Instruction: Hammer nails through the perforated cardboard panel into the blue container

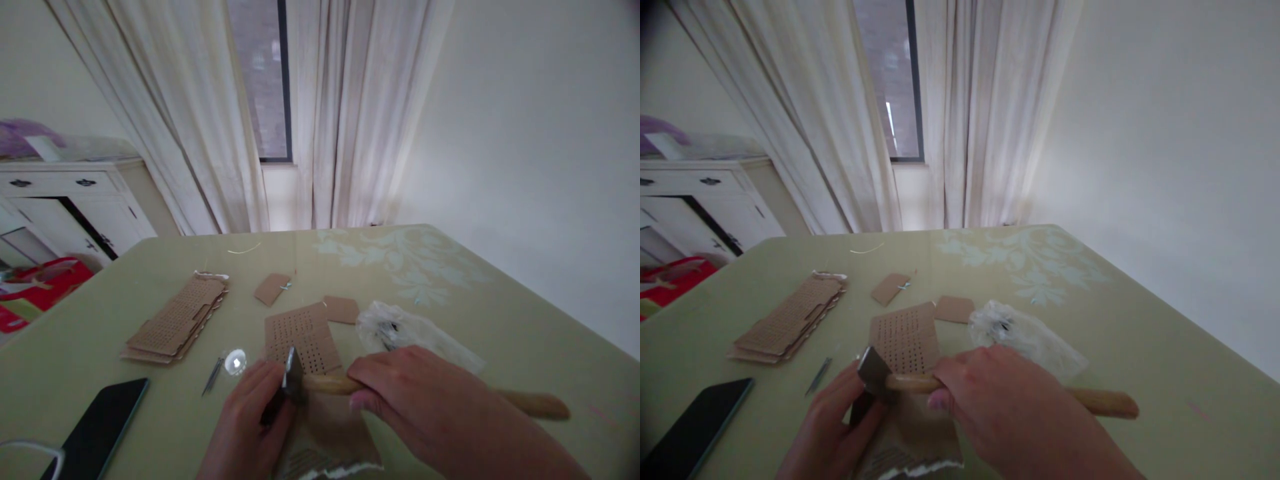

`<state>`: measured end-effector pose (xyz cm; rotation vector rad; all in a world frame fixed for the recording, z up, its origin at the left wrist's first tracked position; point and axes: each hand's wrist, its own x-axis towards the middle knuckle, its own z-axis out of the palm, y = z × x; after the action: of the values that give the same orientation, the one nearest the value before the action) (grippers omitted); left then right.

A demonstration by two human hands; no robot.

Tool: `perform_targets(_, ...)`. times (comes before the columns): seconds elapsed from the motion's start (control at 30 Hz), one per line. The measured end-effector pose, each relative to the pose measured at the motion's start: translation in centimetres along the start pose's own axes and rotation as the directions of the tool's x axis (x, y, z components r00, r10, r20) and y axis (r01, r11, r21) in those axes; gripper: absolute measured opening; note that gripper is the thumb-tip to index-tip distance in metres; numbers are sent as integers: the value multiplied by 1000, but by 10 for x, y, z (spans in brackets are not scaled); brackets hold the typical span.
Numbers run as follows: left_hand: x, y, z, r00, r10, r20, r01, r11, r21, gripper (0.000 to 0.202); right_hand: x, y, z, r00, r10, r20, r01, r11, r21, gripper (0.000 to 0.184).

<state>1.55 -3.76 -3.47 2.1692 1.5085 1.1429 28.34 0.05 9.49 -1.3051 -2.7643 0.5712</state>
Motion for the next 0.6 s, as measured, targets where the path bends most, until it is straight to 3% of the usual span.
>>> perform_targets(0.07,-1,1,0,1000,-5,-28,5,1000,-3,17,-3,1,-2,999,-23,-45,26,998,55,14)
perform_targets(0.23,-1,3,4,998,-34,-59,34,999,-5,12,-14,7,-10,954,-36,-297,88,982,165,29)
perform_targets(0.43,2,4,5,998,-33,-44,33,999,-14,12,-5,10,-4,991,-34,-131,48,994,102,17)
perform_targets(0.6,1,4,3,999,-12,-41,11,1000,-28,11,-7,6,-8,988,-2,-154,23,990,139,19)
